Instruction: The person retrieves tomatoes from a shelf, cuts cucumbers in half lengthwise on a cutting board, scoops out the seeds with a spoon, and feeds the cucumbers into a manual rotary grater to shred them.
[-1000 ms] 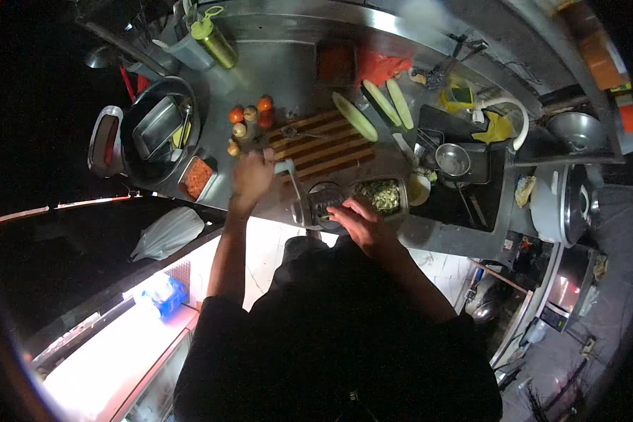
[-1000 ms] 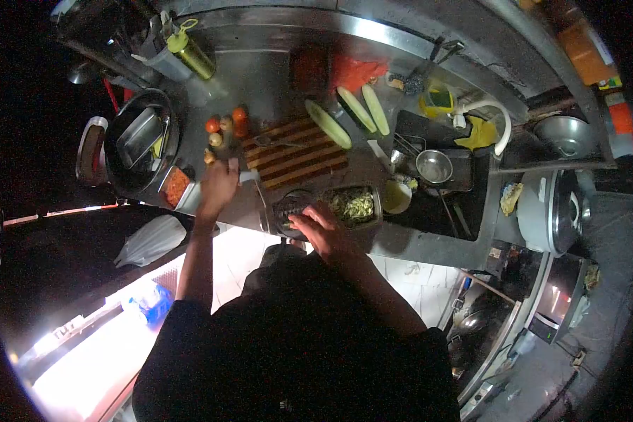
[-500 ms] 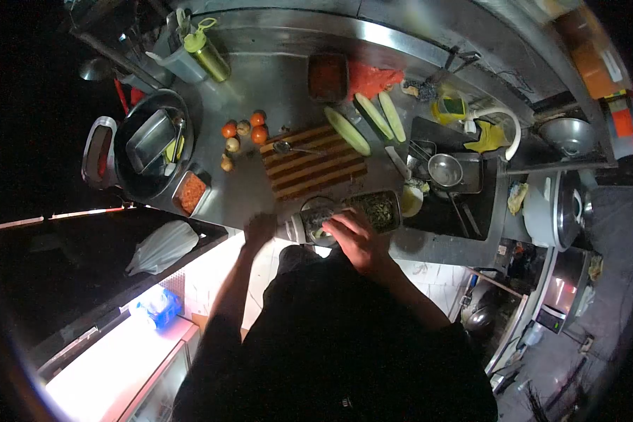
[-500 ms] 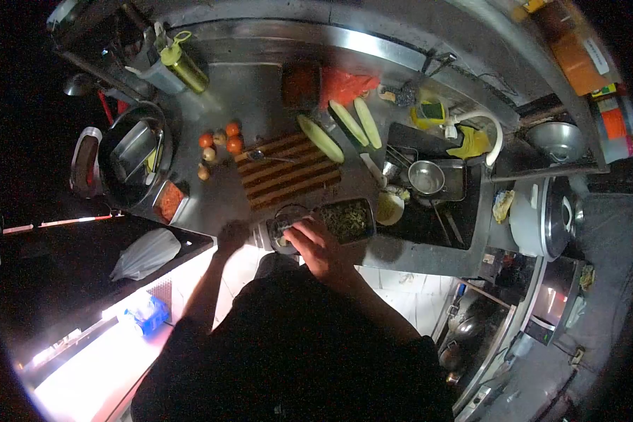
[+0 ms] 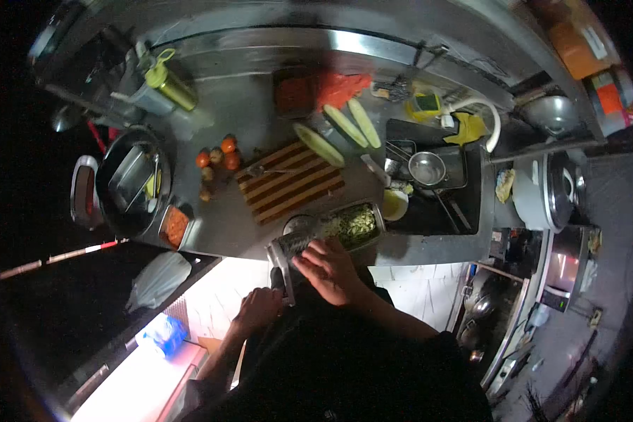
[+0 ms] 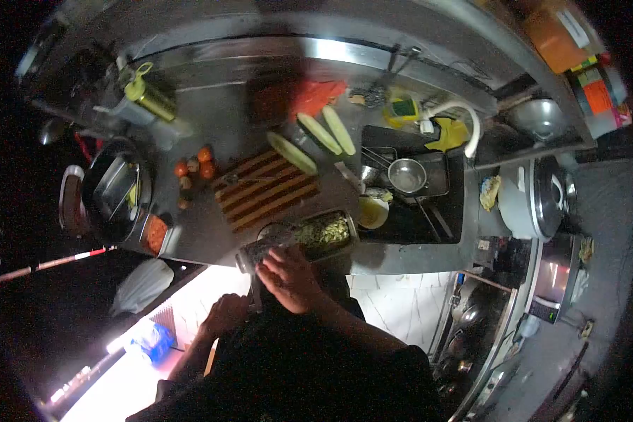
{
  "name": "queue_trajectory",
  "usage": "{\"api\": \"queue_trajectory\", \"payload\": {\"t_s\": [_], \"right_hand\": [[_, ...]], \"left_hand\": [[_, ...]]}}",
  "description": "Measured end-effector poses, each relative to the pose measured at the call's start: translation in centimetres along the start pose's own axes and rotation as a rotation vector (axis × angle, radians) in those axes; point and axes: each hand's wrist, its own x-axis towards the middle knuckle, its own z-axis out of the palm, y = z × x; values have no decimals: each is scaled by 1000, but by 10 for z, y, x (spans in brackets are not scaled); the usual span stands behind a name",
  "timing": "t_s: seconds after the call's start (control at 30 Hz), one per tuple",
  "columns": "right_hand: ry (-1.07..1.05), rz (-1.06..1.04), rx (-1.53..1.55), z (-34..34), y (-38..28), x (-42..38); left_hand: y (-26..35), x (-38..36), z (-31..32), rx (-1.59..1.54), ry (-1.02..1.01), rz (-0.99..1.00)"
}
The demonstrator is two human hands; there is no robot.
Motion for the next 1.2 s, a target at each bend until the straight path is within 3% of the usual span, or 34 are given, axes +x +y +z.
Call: {"api": "queue_trajectory", "payload": {"t_s": [0.1,0.17,0.2,0.23,0.33,0.37,0.43,0.47,0.5,0.57,0.63,0.7,0.73,0.77,0.83,0.9,0.93,1.0,1.03,1.13,1.17,1.2], "right_hand": [[143,-87,-92,9,3,-4],[212,-95,-175,1,-5,1],[56,13,-138,5,-6,0],[64,11,-165,2,-7,2],[20,4,-238,-8,-6,5],[-50,10,-253,-5,-4,2],[-52,14,-218,-2,-3,-2],[20,10,-171,-3,-1,0],[92,6,-124,-3,0,2],[33,12,-201,1,-2,3],[61,-5,-210,5,-1,2],[187,-53,-156,5,4,5],[177,-45,-174,1,3,5],[72,-19,-193,-2,1,7],[-137,37,-230,-5,-2,12],[52,137,-76,-6,-5,13],[34,141,-93,-7,-9,14],[-107,100,-224,-15,-14,20],[-234,52,-334,-16,-18,23],[-350,50,-274,-15,-19,29],[-421,24,-235,-23,-19,32],[-340,7,-231,-18,-18,29]], "left_hand": [[-59,40,64,31,-55,-267],[-124,68,84,108,281,-231],[-170,92,96,474,361,-116],[-180,100,62,506,662,94],[-165,104,-41,472,447,-47],[-145,97,-58,469,496,-54],[-63,69,-121,457,594,-75],[-30,52,-132,478,428,-153],[-4,32,-132,497,262,-230],[22,2,-122,222,133,-136],[16,-2,-91,207,-274,-113],[19,2,-69,6,-327,-125],[8,-1,-46,25,-215,70],[6,1,-21,-248,-215,-127],[-55,0,78,-210,-137,-298],[-80,25,90,-91,74,-267],[-124,37,124,-261,179,-297],[-173,60,124,12,447,-85],[-177,74,97,455,585,163],[-151,88,49,367,137,-96],[-154,88,50,410,192,-69],[-161,84,57,449,241,-42]]}}
